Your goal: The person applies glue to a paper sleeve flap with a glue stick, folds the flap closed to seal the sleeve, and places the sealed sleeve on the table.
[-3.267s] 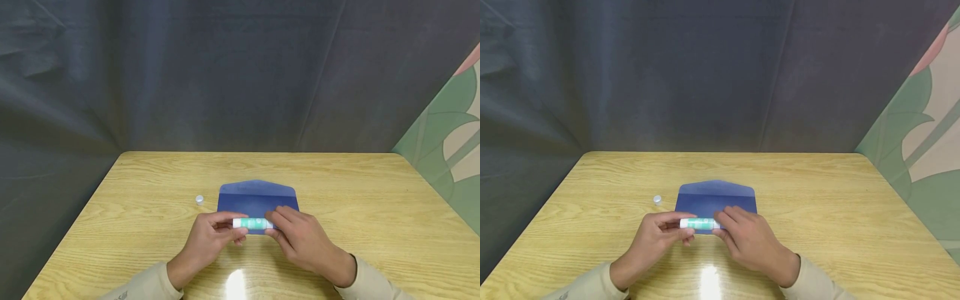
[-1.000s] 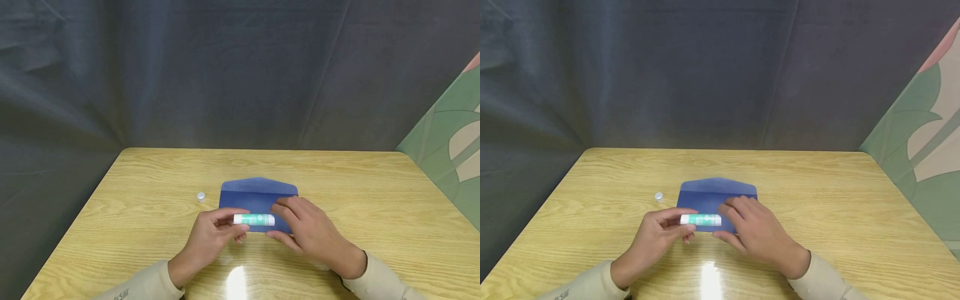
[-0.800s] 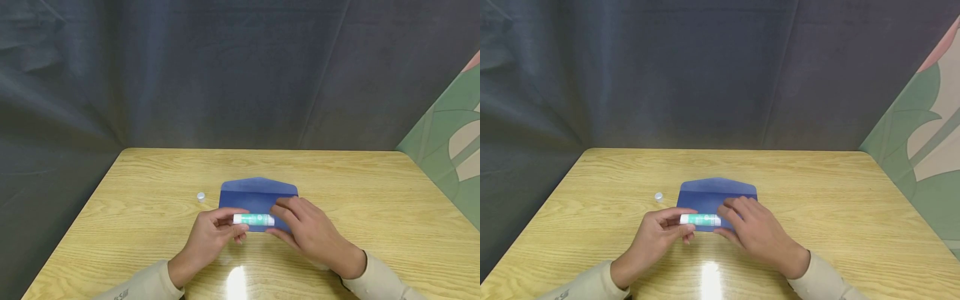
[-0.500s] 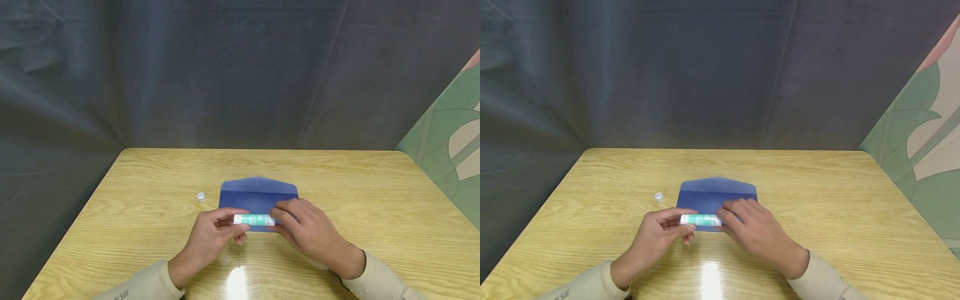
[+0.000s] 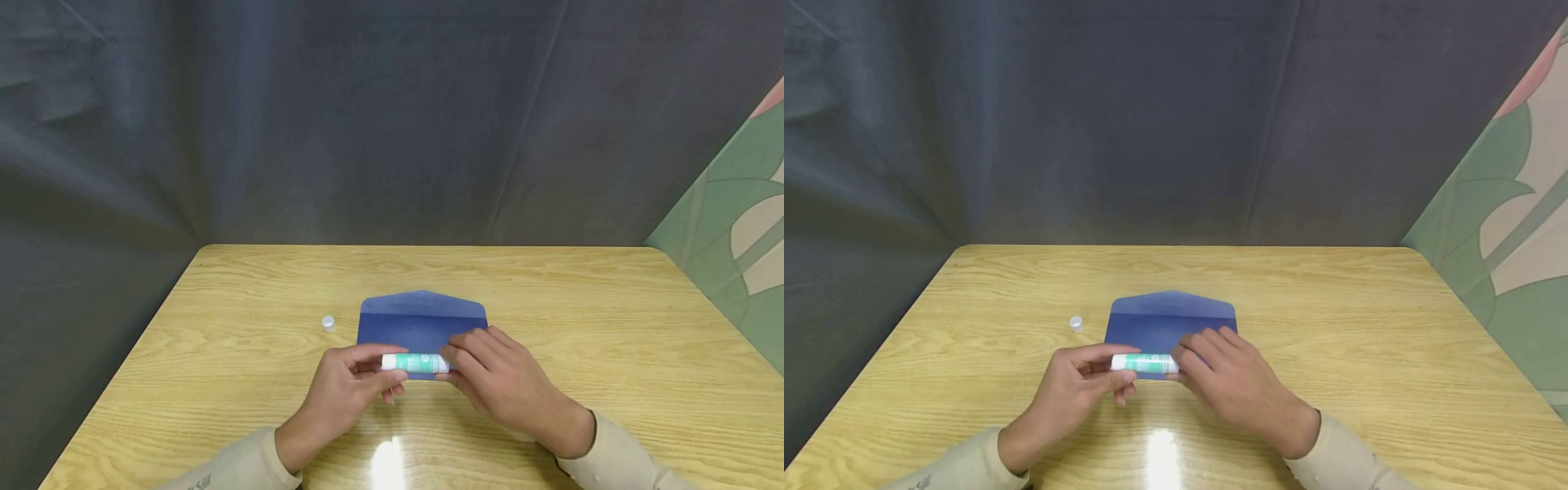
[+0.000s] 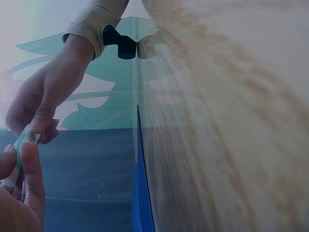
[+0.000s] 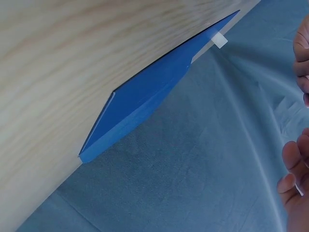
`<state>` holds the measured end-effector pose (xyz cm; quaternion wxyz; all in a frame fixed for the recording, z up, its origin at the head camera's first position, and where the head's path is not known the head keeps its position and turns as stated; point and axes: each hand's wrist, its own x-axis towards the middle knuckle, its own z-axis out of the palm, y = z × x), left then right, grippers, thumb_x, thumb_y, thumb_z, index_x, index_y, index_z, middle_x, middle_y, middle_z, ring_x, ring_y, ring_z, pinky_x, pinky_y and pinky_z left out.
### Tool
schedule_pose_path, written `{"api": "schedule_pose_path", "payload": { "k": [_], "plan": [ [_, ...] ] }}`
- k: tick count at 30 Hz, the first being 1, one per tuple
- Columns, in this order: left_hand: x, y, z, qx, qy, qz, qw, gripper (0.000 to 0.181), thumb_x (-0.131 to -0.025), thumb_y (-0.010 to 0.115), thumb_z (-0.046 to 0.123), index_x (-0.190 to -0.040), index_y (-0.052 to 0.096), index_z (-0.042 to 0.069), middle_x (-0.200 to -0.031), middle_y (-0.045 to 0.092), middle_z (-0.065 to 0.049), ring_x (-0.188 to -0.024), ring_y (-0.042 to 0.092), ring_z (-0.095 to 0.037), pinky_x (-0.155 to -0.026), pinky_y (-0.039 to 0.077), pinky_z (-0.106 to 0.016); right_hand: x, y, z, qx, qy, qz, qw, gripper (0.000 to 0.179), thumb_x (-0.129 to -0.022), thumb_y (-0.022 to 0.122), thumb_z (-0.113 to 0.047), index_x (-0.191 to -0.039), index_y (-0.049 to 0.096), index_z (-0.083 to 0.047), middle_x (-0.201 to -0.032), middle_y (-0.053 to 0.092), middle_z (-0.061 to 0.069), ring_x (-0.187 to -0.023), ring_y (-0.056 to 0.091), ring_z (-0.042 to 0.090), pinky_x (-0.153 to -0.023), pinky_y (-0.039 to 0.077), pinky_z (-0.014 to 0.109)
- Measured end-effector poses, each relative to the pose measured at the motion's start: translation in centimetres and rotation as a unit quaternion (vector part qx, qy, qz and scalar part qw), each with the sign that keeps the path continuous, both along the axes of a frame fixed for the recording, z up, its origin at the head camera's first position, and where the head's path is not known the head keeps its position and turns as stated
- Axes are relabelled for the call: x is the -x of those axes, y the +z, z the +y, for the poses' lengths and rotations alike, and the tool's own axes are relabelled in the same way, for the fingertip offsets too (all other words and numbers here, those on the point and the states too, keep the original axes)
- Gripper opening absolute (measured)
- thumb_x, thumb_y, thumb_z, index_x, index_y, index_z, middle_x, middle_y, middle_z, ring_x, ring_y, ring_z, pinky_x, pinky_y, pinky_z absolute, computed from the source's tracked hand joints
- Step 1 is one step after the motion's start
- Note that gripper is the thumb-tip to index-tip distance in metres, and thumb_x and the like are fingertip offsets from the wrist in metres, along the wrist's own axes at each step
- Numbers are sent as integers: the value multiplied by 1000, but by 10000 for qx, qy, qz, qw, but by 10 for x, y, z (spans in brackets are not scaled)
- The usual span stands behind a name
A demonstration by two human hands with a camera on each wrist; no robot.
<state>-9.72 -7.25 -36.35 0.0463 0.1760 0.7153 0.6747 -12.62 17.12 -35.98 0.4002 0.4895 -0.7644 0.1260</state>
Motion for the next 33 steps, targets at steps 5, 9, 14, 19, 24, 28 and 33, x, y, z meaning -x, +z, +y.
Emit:
{"api": "schedule_pose_path", "payload": {
  "k": [5, 9, 14, 19, 24, 28, 33],
  "plan": [
    [0, -1, 0, -43, -7, 42, 10000, 31, -84, 77, 6, -112, 71, -7, -83, 70, -32, -63, 69, -14, -58, 59, -31, 0, 0, -1, 3, -26, -40, 10000, 36, -107, 43, -33, -98, 64, -7, -93, 64, 2, -79, 58, 17, -65, 47, 31],
    [0, -2, 0, -70, -34, 125, 9999, 30, -84, 77, 5, -110, 71, -7, -81, 70, -29, -64, 69, -12, -58, 60, -32, -1, 0, -3, 28, -7, -107, 9999, 38, -108, 40, -34, -97, 64, -7, -90, 62, 1, -78, 56, 16, -64, 46, 30],
    [0, -3, 1, -116, -102, 294, 9994, 28, -84, 77, 5, -109, 71, -7, -81, 71, -28, -65, 68, -7, -58, 60, -36, -2, -2, -4, 84, 77, -256, 9996, 40, -109, 36, -33, -95, 63, -7, -86, 57, -1, -76, 51, 13, -65, 42, 28],
    [-1, -3, 1, -177, -121, 386, 9990, 27, -84, 77, 4, -108, 72, -6, -81, 71, -28, -66, 69, -8, -59, 60, -35, -3, -3, -5, 93, 141, -722, 9972, 39, -110, 31, -33, -91, 57, -11, -82, 48, -5, -74, 43, 9, -67, 39, 25],
    [-3, -2, 2, -187, -112, 350, 9992, 26, -82, 78, 4, -107, 73, -5, -81, 71, -26, -67, 70, -11, -59, 60, -32, -5, -5, -5, 97, 192, -1288, 9914, 39, -110, 28, -32, -84, 51, -15, -75, 40, -9, -68, 34, 2, -62, 32, 16],
    [-4, 0, 2, -96, -136, 369, 9992, 26, -82, 78, 4, -106, 74, -3, -82, 72, -25, -67, 70, -11, -60, 60, -32, -6, -6, -5, 87, 128, -1673, 9858, 39, -110, 26, -30, -78, 44, -17, -69, 34, -10, -64, 27, -1, -59, 27, 10],
    [-5, 1, 3, -68, -160, 340, 9993, 27, -82, 78, 5, -106, 73, -4, -82, 72, -25, -67, 70, -12, -61, 60, -32, -7, -7, -4, 104, 129, -1836, 9829, 37, -110, 30, -27, -75, 42, -18, -66, 33, -9, -63, 25, -2, -57, 25, 9]
  ]
}}
